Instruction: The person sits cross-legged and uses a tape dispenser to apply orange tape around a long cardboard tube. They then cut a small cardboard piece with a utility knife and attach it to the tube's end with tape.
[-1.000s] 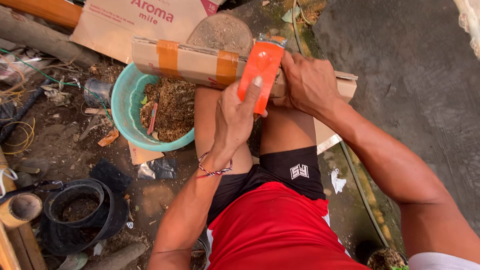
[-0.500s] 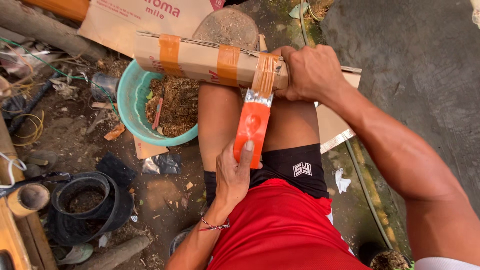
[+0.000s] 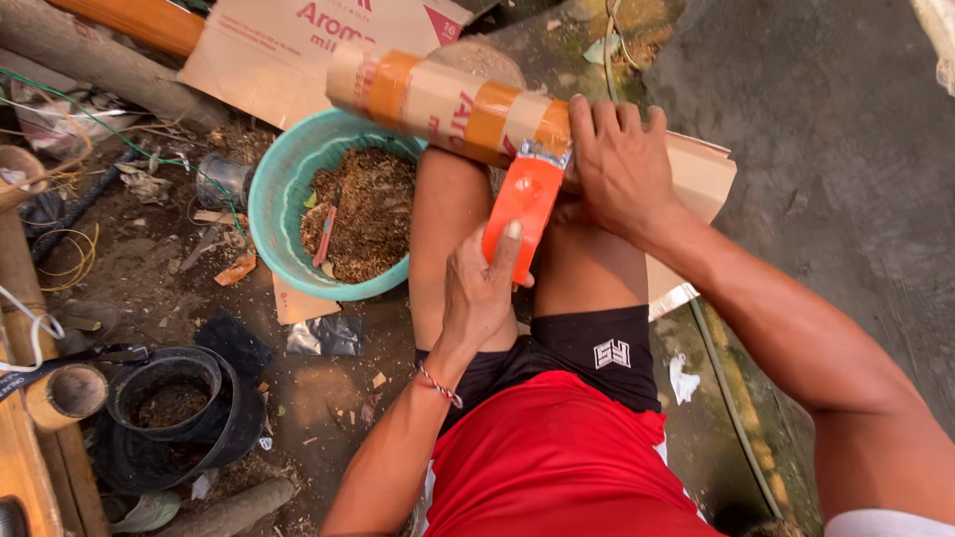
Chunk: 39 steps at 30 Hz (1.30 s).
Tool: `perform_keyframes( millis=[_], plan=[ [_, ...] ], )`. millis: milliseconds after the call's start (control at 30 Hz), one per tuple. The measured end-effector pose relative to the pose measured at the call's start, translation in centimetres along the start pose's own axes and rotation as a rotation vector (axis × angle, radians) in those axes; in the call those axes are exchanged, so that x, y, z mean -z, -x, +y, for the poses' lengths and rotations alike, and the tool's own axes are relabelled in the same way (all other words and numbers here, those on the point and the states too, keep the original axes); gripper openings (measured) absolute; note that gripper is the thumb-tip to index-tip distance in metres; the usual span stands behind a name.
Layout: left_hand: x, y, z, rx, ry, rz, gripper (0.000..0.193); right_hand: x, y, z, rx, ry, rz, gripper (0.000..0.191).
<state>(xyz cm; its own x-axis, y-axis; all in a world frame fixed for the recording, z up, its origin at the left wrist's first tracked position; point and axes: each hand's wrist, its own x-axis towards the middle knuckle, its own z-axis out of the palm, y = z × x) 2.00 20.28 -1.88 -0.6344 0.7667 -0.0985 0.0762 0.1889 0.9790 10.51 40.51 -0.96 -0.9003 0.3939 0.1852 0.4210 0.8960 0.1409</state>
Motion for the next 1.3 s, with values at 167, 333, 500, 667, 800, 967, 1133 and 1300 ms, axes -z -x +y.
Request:
perform_keyframes(
  millis=[167,333,500,667,800,967,1133,1300],
  plan=[
    [-0.3,-2.5,1.2,-0.069,-0.002,-0.007,0.052,-1.9,-1.9,2.4,-0.072,-0.19,-0.071,0.067],
    [-1.2,-5.4,3.3,-0.124,-0.088,-0.037,0.048,-0.8,-3.5,5.8,-0.081,-0.486,-0.266,0.074],
    [-1.2,-4.7,3.1,-0.125,-0.16,-0.081,0.046,-1.0,-3.5,6.8,-0.087,-0.53,-0.299,0.081],
    [-0.1,0.8,0.4,-0.02,-0.123,-0.09,0.047,-1.8,-2.2,7.8,-0.007,-0.58,-0.23,0.084],
    [-0.5,2.0,-1.0,0.005,-0.075,-0.104,0.049,-1.1,-1.8,7.8,-0.046,-0.555,-0.303,0.077],
    [-1.1,0.5,-0.6,0.009,-0.14,-0.077,0.047,0.9,-1.6,7.3,-0.026,-0.579,-0.176,0.087],
    [-3.1,-0.7,0.7,-0.037,-0.549,-0.026,0.044,1.5,-0.7,7.2,-0.101,-0.52,-0.153,0.087],
    [-1.8,-0.3,1.8,-0.293,-0.794,0.001,0.038,1.4,0.4,8.3,-0.1,-0.5,-0.102,0.093]
  ],
)
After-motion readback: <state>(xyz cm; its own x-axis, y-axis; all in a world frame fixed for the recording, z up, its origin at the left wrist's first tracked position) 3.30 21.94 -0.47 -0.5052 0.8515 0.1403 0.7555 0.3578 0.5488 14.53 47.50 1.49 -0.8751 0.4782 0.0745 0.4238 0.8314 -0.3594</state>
